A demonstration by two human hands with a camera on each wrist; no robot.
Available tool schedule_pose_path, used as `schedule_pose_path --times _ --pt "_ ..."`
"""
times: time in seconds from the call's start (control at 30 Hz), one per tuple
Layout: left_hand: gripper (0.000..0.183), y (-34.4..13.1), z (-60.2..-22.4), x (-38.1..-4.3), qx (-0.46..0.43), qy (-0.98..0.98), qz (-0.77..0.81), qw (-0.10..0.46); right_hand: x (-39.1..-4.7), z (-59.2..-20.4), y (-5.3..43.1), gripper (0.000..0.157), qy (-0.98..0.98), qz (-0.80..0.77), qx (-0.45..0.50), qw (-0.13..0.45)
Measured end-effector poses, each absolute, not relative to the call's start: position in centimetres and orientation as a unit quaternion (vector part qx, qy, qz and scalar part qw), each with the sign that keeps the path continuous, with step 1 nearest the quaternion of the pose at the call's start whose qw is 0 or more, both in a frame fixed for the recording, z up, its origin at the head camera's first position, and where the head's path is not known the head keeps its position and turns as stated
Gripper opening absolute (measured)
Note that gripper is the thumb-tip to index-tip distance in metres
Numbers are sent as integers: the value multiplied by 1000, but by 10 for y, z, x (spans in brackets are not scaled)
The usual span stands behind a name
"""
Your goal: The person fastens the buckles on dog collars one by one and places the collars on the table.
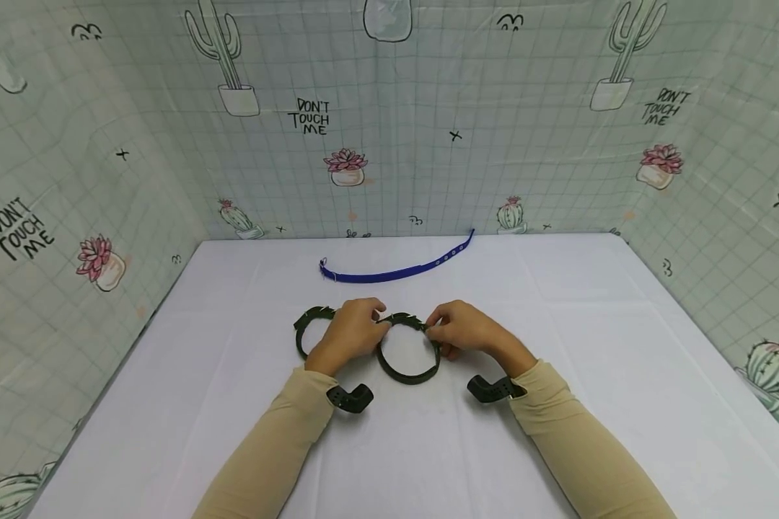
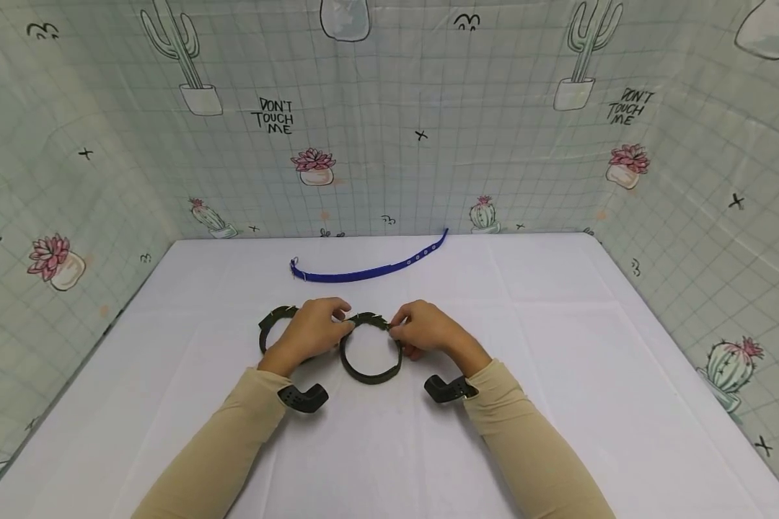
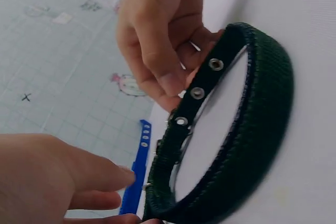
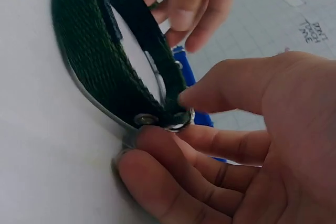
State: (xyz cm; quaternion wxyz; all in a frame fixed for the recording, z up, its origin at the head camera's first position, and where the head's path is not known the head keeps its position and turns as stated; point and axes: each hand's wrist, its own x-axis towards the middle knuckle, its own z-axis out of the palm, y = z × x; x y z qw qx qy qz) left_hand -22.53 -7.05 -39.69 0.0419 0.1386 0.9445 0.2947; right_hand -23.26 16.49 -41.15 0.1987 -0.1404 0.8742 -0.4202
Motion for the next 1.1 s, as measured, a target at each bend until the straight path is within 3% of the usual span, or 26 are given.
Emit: schedule_pose_path --times 0.53,0.77,1.1 --pt "36 -86 -380 -252 71 963 258 44 -277 -414 182 29 872 -463 -93 125" --pt "31 -94 -381 -275 84 967 237 37 -304 -419 186 39 869 -487 -17 82" --pt "33 -106 -383 -303 58 970 230 53 -332 -430 184 52 906 -423 4 13"
